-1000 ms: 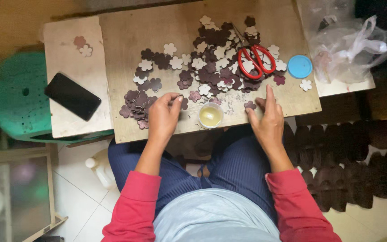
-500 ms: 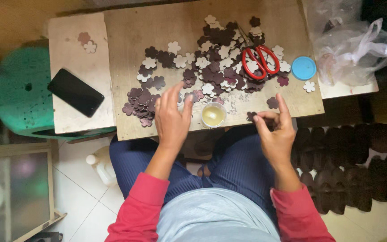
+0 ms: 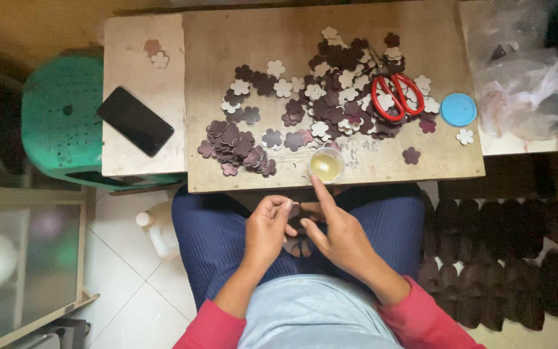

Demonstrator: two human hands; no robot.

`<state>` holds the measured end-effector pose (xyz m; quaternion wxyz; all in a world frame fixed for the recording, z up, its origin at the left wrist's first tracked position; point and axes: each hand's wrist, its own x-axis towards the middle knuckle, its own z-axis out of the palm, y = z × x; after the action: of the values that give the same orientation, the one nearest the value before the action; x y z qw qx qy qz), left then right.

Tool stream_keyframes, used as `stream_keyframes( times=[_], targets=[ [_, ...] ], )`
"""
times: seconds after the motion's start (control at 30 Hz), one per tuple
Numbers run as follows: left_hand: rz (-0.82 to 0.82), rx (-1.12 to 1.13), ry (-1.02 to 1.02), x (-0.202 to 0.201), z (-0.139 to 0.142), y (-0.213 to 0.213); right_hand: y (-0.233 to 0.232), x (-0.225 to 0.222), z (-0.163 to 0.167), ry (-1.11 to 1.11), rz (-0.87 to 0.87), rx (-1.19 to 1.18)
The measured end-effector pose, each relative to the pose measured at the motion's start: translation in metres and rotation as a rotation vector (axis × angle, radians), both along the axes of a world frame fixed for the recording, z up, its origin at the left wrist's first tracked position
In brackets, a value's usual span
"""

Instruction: The person sits on the floor and repeatedly picks up flower-shaped craft pieces, applies adhesive from a small container, and presses them together. The person handles the pieces one at a time and places the assembled units on the table.

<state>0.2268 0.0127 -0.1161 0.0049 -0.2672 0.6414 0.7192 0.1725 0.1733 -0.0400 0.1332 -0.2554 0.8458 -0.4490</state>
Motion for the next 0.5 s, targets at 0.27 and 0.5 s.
stream_keyframes(
  times=[0.27,0.5],
  targets=[
    [0.055,0.491,0.121,0.008,-0.003,-0.009,-0.019,0.002,-0.014,0.582,0.227,-0.193],
    [0.146,0.701,0.120,0.009,0.011,-0.011,-0.001,0.011,-0.041,0.657,0.362,0.036]
  ],
)
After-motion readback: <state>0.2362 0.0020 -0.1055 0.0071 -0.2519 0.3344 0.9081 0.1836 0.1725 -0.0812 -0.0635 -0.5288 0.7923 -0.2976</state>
